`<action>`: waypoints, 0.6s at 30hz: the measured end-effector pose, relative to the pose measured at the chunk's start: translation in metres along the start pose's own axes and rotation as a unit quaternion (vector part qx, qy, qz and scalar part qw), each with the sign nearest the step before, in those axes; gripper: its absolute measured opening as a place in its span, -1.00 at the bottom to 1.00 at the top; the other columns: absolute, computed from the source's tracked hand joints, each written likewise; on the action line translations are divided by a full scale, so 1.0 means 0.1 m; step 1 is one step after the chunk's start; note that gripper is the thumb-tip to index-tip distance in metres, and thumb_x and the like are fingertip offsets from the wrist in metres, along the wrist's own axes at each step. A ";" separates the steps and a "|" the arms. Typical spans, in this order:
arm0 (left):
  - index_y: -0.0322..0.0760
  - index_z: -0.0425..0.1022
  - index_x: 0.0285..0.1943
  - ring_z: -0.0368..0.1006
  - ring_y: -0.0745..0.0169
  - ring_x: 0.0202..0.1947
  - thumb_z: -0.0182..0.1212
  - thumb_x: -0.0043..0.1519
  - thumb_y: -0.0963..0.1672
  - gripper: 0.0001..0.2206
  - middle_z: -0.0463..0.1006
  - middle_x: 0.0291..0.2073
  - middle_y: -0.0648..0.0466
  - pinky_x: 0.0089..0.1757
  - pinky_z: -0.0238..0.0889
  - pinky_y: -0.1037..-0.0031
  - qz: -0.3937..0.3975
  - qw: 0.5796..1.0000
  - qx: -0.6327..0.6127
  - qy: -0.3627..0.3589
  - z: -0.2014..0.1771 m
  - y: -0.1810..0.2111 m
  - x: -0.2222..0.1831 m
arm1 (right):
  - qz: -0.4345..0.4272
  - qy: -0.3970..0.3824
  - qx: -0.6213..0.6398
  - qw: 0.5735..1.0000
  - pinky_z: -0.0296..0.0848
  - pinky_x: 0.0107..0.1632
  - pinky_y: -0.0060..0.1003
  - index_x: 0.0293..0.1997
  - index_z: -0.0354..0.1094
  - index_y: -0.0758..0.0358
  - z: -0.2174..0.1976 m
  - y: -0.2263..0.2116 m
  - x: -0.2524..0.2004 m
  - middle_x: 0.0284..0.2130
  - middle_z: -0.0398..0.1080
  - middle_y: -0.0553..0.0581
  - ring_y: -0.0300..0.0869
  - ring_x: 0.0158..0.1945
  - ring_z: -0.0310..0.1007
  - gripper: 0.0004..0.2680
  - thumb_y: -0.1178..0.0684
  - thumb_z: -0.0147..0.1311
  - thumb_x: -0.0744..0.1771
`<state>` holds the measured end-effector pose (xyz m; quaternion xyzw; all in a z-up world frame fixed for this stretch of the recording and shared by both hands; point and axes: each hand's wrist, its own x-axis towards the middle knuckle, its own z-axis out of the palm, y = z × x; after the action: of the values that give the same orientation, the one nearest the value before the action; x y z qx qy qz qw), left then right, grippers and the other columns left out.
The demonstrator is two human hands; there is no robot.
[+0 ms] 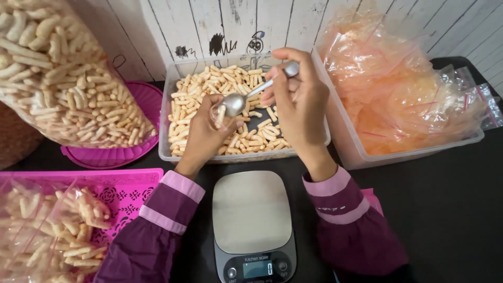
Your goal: The person scoops small cylindrical snacks from a clear container into small plastic bags using a spoon, weighs each bag on a digital scale, and places the filled bags into a pink basket. The process is repeated multiple times throughout the clip.
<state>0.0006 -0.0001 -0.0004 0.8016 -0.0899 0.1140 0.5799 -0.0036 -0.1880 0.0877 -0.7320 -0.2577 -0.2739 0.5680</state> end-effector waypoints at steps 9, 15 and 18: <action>-0.34 0.33 0.31 0.50 0.36 -0.32 0.13 0.24 -0.07 -0.54 0.60 -0.07 0.00 -0.30 0.41 0.54 -0.030 0.949 -0.312 -0.035 -0.11 -0.08 0.09 | 0.176 0.078 -0.008 0.981 0.60 -0.49 -0.51 0.15 0.16 0.18 -0.30 0.88 0.11 -0.36 0.47 0.06 -0.27 -0.51 0.54 -0.83 0.05 -0.11 0.44; -0.40 0.51 0.21 0.52 -0.01 0.04 0.00 0.22 -0.06 -0.56 0.54 0.03 -0.25 -0.01 0.47 0.21 -0.048 0.950 -0.308 -0.022 -0.03 -0.41 0.18 | 0.336 0.038 0.110 0.935 0.74 -0.41 -0.16 0.10 0.21 0.28 -0.20 1.63 -0.11 -0.38 0.43 0.33 0.03 -0.48 0.60 -0.78 0.27 -0.14 0.34; -0.45 0.56 0.09 0.58 0.05 -0.18 0.12 0.20 -0.10 -0.64 0.59 -0.14 -0.22 -0.08 0.54 0.17 -0.096 0.925 -0.367 0.013 0.01 -0.01 0.02 | 0.334 0.035 0.114 0.935 0.74 -0.40 -0.09 0.05 0.27 0.37 -0.24 1.85 -0.18 -0.36 0.43 0.39 0.08 -0.46 0.61 -0.80 0.32 -0.06 0.32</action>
<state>0.0029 -0.0010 -0.0017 0.5357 -0.0407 0.0270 0.8430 0.1084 -0.2531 -0.0474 -0.6965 -0.0081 -0.0623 0.7148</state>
